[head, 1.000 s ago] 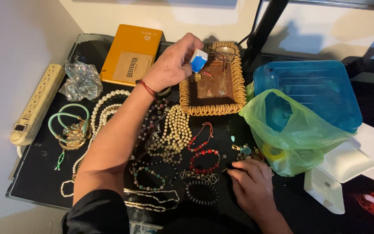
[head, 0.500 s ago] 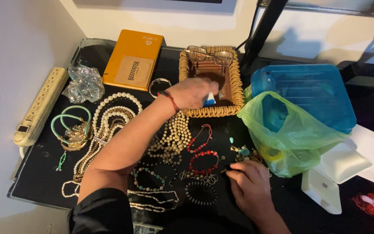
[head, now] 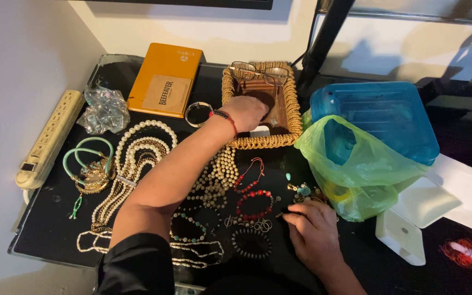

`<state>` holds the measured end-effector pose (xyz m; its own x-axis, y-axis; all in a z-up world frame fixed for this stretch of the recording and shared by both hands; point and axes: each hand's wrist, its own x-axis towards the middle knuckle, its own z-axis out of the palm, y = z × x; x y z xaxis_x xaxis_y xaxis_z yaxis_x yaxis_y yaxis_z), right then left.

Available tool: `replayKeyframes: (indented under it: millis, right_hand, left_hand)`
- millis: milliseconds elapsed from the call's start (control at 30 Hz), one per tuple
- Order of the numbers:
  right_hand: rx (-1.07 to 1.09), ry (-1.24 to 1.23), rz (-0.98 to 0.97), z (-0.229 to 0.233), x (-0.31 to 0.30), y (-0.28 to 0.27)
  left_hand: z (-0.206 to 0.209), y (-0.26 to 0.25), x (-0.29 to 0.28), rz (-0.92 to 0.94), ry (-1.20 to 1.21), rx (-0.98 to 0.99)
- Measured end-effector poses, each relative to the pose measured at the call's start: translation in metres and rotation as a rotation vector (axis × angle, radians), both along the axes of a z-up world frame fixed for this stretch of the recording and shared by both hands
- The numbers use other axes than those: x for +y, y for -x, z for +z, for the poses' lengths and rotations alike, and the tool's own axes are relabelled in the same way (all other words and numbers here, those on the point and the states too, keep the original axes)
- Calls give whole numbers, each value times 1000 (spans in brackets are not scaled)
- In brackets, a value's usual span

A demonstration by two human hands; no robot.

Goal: Sorting through various necklaces, bracelets, and earrings on a desk and placing them into a small box.

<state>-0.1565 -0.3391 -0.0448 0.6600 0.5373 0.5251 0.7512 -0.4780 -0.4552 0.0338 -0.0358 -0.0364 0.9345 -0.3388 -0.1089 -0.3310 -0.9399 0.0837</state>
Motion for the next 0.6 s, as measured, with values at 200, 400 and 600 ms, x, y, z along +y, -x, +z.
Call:
replayKeyframes:
  millis: [200, 400, 600]
  right_hand:
    - [-40, 6, 23, 2, 0, -2]
    - [-21, 21, 44, 0, -4, -4]
    - [-79, -72, 49, 1, -4, -5]
  left_hand:
    - [33, 25, 8, 5, 159, -81]
    - [13, 15, 3, -213, 336, 82]
    - [13, 19, 7, -73, 58, -16]
